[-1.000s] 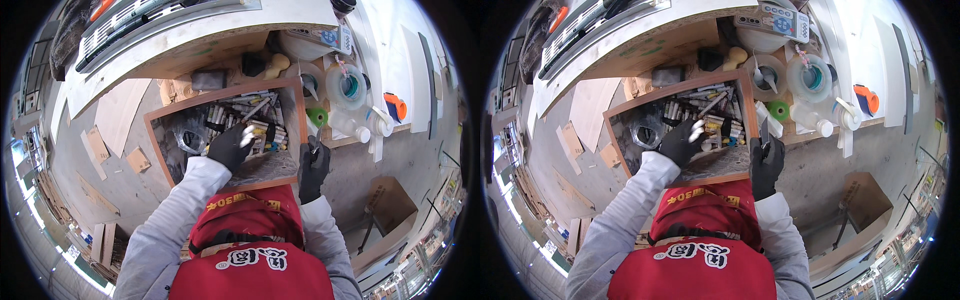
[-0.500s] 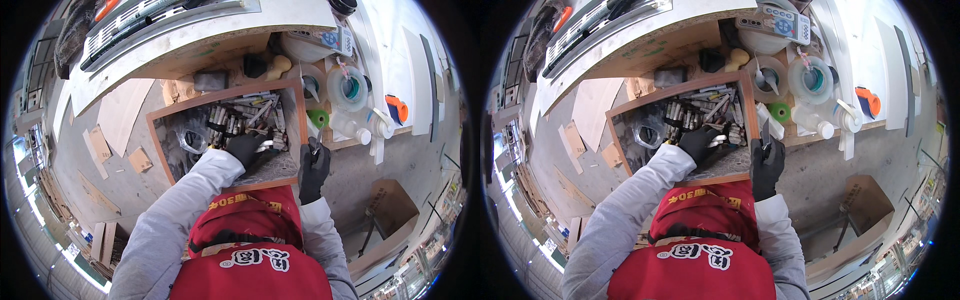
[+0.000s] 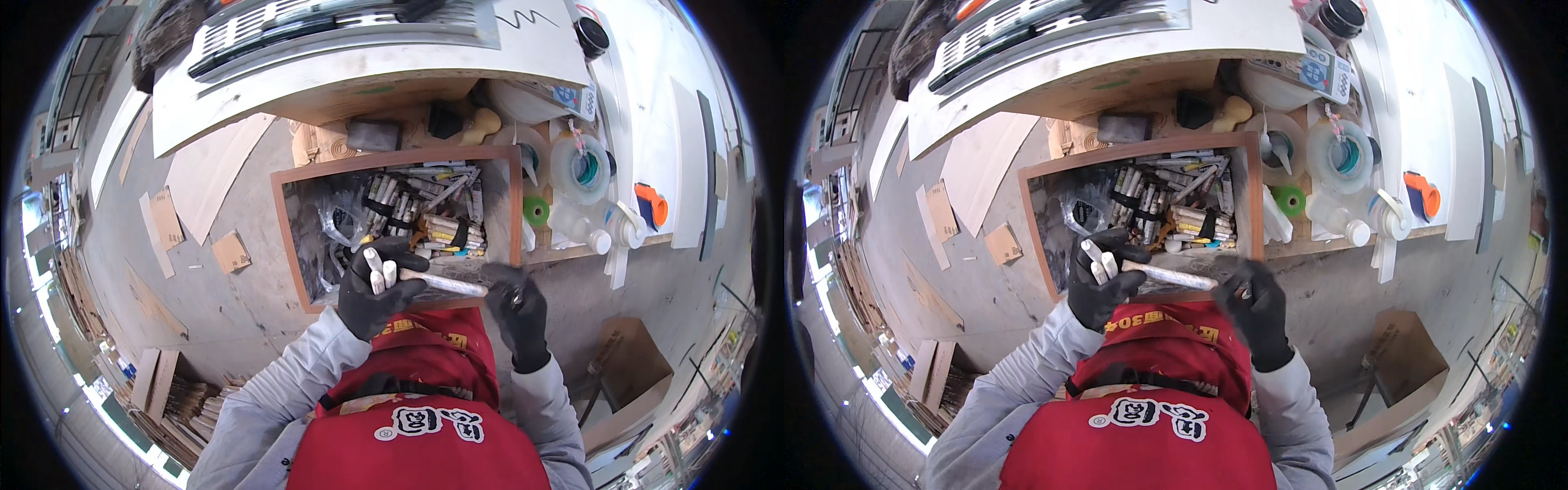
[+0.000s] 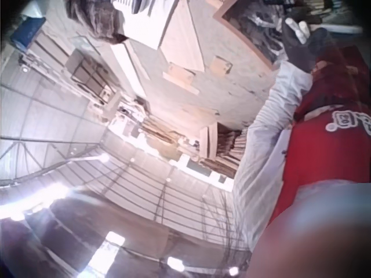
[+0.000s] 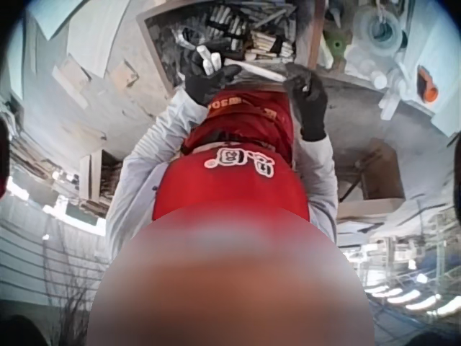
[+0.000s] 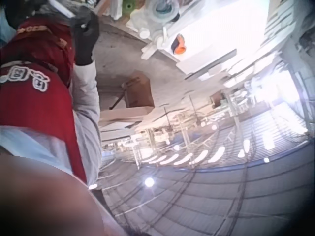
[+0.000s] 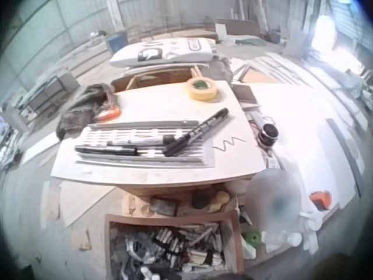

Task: The person wipes a white panel with a cloth, then retrieves small cylindrical plugs from a box and inserts them into pre-drilled holes on the panel. The person handles the plugs one at a time and places them into the holes.

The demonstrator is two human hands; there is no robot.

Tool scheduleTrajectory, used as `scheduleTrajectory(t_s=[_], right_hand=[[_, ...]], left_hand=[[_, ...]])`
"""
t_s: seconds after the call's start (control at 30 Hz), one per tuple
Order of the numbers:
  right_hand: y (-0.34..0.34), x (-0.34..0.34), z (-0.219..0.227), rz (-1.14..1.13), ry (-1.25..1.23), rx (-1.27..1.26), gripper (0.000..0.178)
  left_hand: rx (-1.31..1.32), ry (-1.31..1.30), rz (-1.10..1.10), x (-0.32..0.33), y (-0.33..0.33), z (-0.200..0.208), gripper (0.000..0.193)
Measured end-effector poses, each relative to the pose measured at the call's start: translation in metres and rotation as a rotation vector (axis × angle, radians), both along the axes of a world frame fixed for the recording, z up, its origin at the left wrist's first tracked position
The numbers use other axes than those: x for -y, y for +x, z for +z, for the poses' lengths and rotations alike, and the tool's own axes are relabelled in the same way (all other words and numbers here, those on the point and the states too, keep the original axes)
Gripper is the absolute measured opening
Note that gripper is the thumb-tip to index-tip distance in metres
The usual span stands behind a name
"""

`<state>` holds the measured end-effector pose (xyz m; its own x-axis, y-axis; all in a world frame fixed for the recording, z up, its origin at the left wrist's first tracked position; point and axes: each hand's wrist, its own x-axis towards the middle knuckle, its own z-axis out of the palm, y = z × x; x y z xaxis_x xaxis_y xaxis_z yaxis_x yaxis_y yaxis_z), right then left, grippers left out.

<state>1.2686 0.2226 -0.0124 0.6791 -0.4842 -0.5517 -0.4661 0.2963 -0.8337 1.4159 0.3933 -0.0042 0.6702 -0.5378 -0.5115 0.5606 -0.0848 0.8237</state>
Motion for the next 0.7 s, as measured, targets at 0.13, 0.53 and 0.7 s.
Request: scheduleTrajectory(t_s=[0.13,0.53,0.7], right_hand=[[0.003,-0.008,0.021,0.243,-0.005,-0.097,0.032],[0.02,-0.017,0.041,-0.148,0.287,0.083,0.031],[0.013,-0.013,0.031,-0.173,0.325,-0.037,0.032]], left_hand=[[0.131,0.023,-0.084,-0.004,-0.005,0.008,0.051],[-0.064,-0.05,-0.274,-0.025,-0.023,-0.009,0.035],[-0.11,0.151,-0.418,-0.034,-0.019,-0.011,0.035]])
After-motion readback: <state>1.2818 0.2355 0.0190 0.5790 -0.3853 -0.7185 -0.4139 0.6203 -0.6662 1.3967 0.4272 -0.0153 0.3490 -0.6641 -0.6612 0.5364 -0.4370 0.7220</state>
